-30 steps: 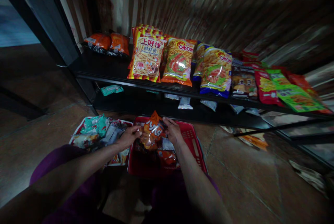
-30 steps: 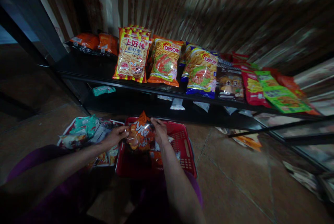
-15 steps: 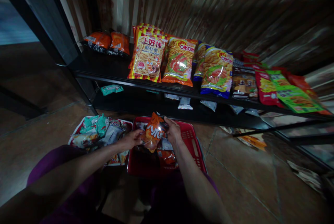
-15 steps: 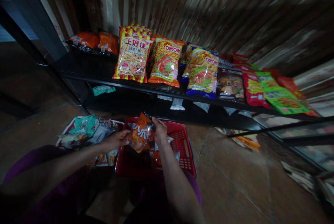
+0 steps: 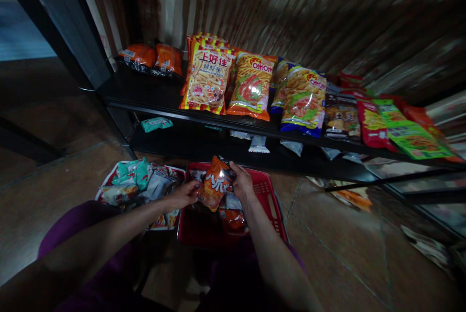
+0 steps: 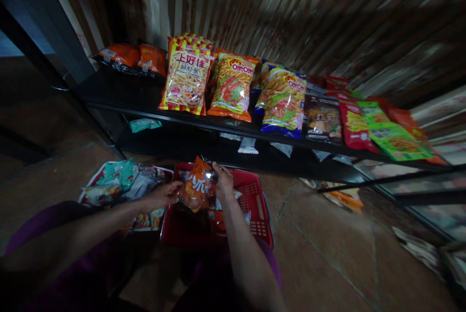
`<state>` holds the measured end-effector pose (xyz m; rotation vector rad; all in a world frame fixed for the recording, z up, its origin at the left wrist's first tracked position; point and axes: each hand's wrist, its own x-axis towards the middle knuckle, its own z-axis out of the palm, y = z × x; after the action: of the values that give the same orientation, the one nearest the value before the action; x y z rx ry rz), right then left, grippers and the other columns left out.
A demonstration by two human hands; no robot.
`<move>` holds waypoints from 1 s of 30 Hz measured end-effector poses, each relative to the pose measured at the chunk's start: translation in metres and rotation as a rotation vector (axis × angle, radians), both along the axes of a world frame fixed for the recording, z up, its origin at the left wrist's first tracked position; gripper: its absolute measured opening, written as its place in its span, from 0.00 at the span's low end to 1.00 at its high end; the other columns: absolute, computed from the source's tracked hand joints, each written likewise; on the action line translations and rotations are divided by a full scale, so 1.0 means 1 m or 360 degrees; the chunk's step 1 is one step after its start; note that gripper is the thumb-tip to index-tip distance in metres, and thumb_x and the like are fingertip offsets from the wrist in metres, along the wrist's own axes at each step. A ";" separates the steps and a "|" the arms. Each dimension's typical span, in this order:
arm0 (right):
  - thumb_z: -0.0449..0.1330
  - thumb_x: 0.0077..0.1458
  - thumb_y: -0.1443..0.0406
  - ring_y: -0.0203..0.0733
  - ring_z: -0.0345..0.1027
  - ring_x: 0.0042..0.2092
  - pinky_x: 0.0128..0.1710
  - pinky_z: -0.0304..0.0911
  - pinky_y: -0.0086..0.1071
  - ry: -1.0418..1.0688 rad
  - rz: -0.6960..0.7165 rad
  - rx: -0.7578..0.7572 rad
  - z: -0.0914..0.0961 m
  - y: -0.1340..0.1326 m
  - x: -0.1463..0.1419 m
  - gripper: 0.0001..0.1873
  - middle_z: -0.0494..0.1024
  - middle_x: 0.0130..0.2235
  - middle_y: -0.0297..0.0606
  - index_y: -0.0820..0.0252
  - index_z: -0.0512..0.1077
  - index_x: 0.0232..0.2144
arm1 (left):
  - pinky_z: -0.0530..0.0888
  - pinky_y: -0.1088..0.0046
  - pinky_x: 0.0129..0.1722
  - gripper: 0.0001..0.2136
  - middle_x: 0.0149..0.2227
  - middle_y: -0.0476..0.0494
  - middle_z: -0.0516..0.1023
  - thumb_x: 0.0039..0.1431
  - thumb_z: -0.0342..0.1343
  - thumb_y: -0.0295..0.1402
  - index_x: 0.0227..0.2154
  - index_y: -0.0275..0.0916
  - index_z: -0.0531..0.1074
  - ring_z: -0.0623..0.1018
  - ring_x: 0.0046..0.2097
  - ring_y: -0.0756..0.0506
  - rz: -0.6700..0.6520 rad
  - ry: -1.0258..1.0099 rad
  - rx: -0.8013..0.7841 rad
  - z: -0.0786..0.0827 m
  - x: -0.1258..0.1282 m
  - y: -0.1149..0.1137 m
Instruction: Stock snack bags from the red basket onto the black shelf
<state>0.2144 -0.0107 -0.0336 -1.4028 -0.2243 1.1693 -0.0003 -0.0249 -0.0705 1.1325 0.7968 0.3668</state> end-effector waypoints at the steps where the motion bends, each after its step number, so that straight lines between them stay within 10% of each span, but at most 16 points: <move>1: 0.73 0.28 0.61 0.34 0.68 0.23 0.23 0.63 0.28 -0.0008 0.0003 0.0013 0.001 0.000 0.000 0.17 0.75 0.22 0.29 0.59 0.71 0.22 | 0.64 0.65 0.51 0.25 0.48 0.42 0.72 0.43 0.55 0.22 0.48 0.37 0.64 0.70 0.51 0.43 0.0001 -0.0028 -0.0015 0.001 0.000 0.001; 12: 0.73 0.27 0.58 0.37 0.69 0.27 0.29 0.64 0.30 -0.0129 0.0210 -0.0025 -0.001 -0.006 -0.012 0.18 0.77 0.24 0.32 0.59 0.74 0.23 | 0.65 0.64 0.53 0.33 0.56 0.36 0.68 0.48 0.61 0.40 0.56 0.37 0.57 0.69 0.55 0.40 0.0061 -0.0123 -0.0062 0.014 0.005 -0.005; 30: 0.70 0.30 0.51 0.40 0.70 0.30 0.31 0.63 0.31 -0.0370 0.0393 0.0011 -0.003 -0.015 -0.013 0.21 0.77 0.26 0.35 0.60 0.76 0.24 | 0.67 0.64 0.51 0.33 0.48 0.42 0.75 0.42 0.62 0.42 0.54 0.40 0.64 0.71 0.52 0.39 0.0223 -0.0122 -0.0206 0.013 0.027 -0.017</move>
<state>0.2013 -0.0260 -0.0361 -1.5359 -0.5783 1.2013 0.0271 -0.0419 -0.0579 0.9392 0.8229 0.4660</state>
